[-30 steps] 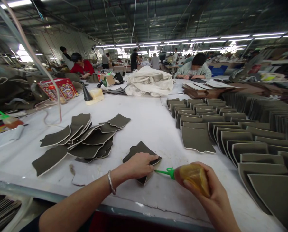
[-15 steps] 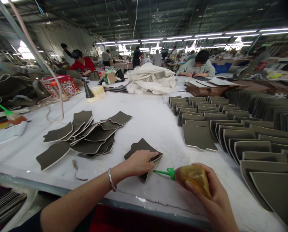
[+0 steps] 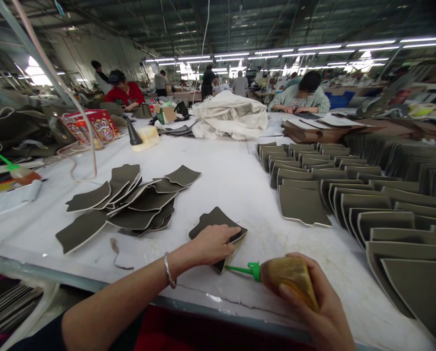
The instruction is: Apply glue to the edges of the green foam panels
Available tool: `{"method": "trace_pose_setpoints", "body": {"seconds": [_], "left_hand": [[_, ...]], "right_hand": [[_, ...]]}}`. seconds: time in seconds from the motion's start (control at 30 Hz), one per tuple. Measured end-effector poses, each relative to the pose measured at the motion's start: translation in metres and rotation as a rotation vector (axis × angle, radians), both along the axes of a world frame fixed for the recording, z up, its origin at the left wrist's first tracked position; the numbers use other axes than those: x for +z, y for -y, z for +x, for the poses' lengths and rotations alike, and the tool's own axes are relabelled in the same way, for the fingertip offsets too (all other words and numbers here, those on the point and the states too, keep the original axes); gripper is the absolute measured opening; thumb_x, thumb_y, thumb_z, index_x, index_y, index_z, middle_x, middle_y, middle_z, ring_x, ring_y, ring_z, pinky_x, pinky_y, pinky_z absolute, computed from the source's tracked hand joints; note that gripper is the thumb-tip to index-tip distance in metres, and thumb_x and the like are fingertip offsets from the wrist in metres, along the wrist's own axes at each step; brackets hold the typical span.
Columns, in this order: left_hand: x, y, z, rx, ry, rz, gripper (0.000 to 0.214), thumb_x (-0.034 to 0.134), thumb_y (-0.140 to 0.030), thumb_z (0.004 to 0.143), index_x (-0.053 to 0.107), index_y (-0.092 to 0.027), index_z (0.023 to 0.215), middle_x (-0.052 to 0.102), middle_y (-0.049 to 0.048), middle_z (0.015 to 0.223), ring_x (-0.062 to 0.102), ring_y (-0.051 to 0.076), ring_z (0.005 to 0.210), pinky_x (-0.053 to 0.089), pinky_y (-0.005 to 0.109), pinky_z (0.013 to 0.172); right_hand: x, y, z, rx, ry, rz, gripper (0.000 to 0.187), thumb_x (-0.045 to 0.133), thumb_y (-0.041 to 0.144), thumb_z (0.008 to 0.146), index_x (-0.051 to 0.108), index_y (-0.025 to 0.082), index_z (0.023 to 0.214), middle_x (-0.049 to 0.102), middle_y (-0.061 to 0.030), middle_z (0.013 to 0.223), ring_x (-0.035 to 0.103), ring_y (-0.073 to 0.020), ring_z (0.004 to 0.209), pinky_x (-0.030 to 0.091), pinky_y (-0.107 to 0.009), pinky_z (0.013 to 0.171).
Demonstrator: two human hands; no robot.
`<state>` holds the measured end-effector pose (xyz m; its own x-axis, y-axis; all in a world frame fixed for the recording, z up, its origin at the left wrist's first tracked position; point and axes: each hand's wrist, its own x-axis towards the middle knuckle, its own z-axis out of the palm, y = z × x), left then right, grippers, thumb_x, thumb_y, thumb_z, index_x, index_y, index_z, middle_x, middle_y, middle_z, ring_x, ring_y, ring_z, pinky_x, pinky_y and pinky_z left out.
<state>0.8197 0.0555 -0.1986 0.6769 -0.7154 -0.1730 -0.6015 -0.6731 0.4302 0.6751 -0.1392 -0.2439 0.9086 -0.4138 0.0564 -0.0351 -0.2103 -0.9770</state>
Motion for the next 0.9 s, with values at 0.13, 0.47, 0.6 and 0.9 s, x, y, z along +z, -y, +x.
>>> {"method": "trace_pose_setpoints", "body": {"seconds": [0.13,0.47,0.6,0.9], "left_hand": [[-0.001,0.001,0.000,0.003,0.006,0.010,0.062,0.042,-0.020,0.077,0.052,-0.021,0.138,0.069,0.0080,0.107,0.065,0.027,0.096,0.050,0.036,0.084],[-0.001,0.000,-0.001,-0.010,0.030,0.036,0.060,0.041,-0.020,0.079,0.052,-0.023,0.138,0.068,0.0088,0.108,0.065,0.028,0.096,0.050,0.037,0.083],[0.000,0.000,-0.001,-0.016,0.029,0.037,0.060,0.041,-0.020,0.078,0.052,-0.023,0.137,0.069,0.0088,0.105,0.065,0.028,0.093,0.051,0.037,0.080],[-0.004,0.002,0.003,-0.018,0.012,0.037,0.061,0.040,-0.018,0.079,0.051,-0.022,0.139,0.068,0.0098,0.115,0.065,0.029,0.101,0.050,0.039,0.086]], "right_hand": [[-0.001,-0.001,0.000,-0.059,0.009,-0.037,0.056,0.074,0.054,0.070,0.054,0.025,0.113,0.061,-0.0023,0.103,0.058,-0.0248,0.095,0.046,-0.030,0.083],[-0.007,0.015,0.012,-0.128,0.013,-0.070,0.062,0.076,0.056,0.067,0.052,0.025,0.115,0.060,-0.0033,0.105,0.058,-0.0270,0.096,0.046,-0.035,0.082],[-0.003,0.008,0.012,-0.020,-0.006,-0.029,0.055,0.071,0.055,0.073,0.052,0.026,0.115,0.059,-0.0016,0.104,0.057,-0.0249,0.096,0.043,-0.035,0.086],[-0.008,0.030,0.025,-0.096,0.064,-0.127,0.059,0.075,0.053,0.071,0.051,0.026,0.118,0.058,-0.0037,0.106,0.058,-0.0272,0.094,0.047,-0.040,0.084]]}}
